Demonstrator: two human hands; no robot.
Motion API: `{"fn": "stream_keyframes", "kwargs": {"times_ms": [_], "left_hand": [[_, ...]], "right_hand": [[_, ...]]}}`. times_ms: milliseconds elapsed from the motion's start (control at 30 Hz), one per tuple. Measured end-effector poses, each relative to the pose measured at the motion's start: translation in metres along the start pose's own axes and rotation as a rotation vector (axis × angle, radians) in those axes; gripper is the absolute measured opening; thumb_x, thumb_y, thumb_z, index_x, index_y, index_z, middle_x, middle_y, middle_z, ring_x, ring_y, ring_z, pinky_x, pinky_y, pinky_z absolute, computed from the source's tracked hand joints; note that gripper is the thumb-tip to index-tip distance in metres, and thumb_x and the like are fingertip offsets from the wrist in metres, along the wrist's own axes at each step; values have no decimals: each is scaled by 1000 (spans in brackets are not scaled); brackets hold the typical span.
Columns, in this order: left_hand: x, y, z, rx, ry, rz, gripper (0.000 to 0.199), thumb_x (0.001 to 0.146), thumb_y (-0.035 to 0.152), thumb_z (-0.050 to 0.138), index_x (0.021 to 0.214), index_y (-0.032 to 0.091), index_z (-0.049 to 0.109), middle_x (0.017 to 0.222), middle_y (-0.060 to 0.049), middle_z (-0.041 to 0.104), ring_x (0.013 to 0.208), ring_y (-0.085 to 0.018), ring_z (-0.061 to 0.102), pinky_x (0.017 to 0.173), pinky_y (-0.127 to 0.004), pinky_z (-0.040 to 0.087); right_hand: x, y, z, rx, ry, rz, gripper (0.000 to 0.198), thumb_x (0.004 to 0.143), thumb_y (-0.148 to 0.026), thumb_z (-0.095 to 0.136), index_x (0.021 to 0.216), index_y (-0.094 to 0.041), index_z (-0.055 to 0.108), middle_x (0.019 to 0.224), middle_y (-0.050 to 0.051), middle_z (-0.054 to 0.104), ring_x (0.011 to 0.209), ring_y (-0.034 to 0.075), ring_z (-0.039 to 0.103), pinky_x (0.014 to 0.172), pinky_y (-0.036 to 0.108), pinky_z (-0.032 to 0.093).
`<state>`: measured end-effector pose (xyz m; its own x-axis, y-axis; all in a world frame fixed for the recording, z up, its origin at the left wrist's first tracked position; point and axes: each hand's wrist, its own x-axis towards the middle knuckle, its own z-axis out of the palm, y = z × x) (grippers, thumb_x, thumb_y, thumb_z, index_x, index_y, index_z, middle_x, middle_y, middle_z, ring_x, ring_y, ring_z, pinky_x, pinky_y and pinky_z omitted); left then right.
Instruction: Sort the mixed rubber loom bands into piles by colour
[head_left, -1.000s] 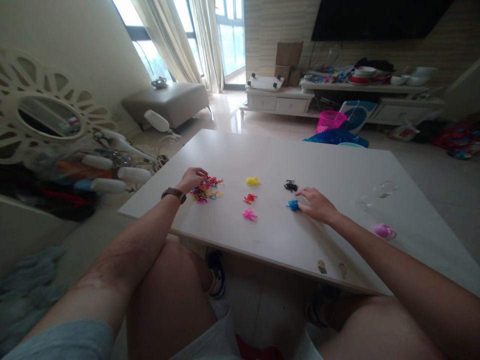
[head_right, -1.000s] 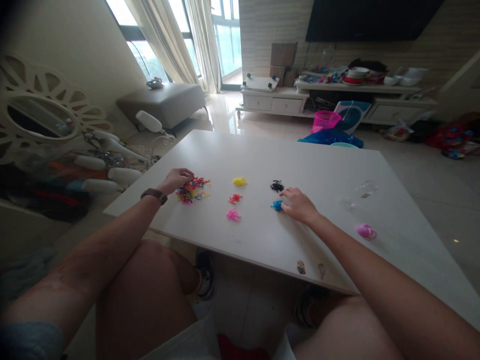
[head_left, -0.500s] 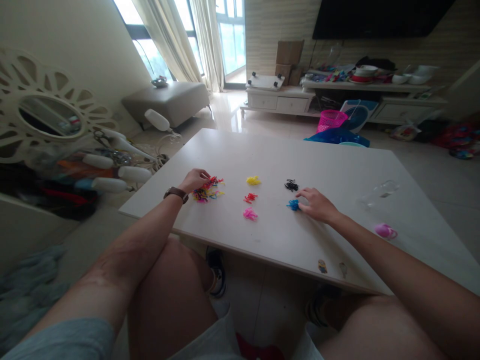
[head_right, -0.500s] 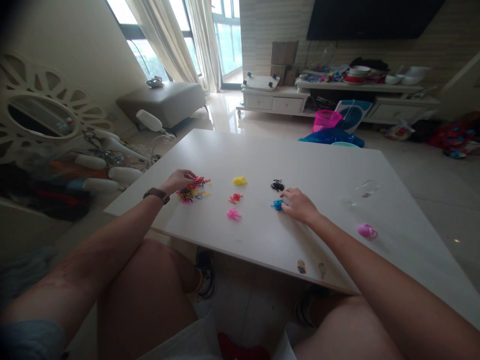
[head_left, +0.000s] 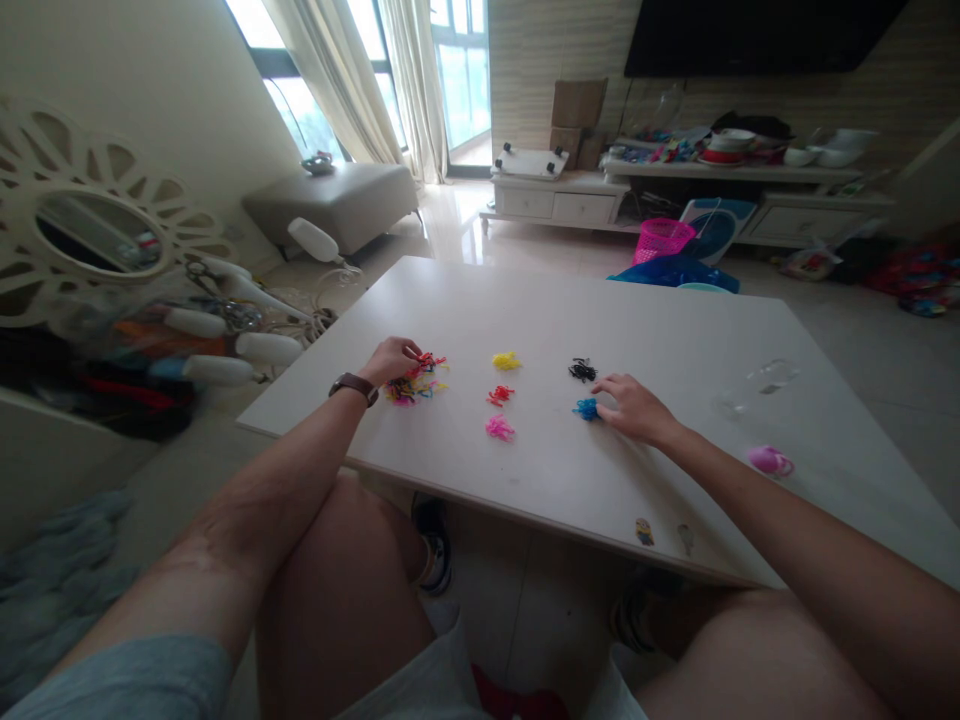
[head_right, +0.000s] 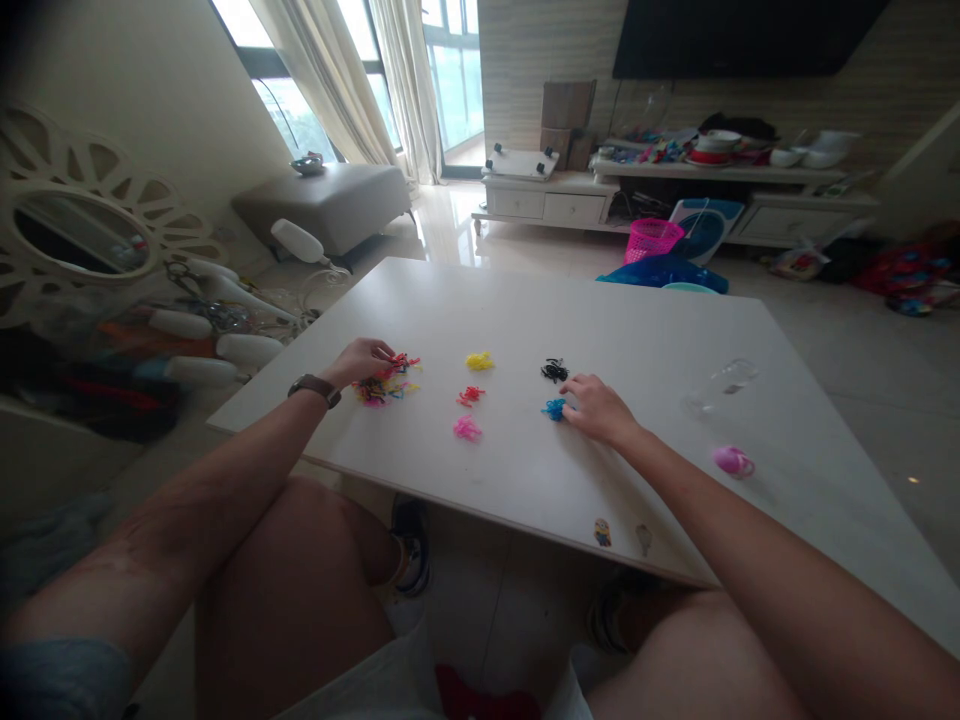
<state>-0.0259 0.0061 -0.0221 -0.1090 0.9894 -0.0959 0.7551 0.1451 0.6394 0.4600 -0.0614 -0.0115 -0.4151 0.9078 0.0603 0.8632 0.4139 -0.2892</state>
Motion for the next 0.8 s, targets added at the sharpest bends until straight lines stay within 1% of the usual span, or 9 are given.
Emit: {"fn": "stream_keyframes", "kwargs": {"times_ms": [300,533,700,800], "left_hand": [[0,-2,-4,-66,30,5,26,59,28,71,83,16,76,75,-7,74,63,-18,64,52,-24,42],[-4,3,-5,-61,58,25,28,59,29,72,83,16,77,78,-7,75,69,-19,65,55,-24,43],[-7,9,-5,-3,30,48,21,58,31,73,73,16,76,69,-6,72,70,-20,64,58,-26,44],[-8,11,-4,28,-7,76,19,58,33,74,69,17,75,68,-6,72,69,-20,64,59,-26,45]], "right_hand": [[0,2,2,-1,30,-12,25,86,-26,57,107,-20,68,122,11,67,117,29,58,104,43,46],[1,2,5,-9,20,-22,24,85,-23,58,106,-18,69,122,11,67,116,29,59,104,42,47],[1,4,7,-1,30,-35,24,85,-22,57,105,-17,70,122,12,68,115,29,59,103,42,47],[1,4,7,-1,21,-26,25,85,-22,57,106,-17,71,123,12,67,116,29,59,103,42,47]]}}
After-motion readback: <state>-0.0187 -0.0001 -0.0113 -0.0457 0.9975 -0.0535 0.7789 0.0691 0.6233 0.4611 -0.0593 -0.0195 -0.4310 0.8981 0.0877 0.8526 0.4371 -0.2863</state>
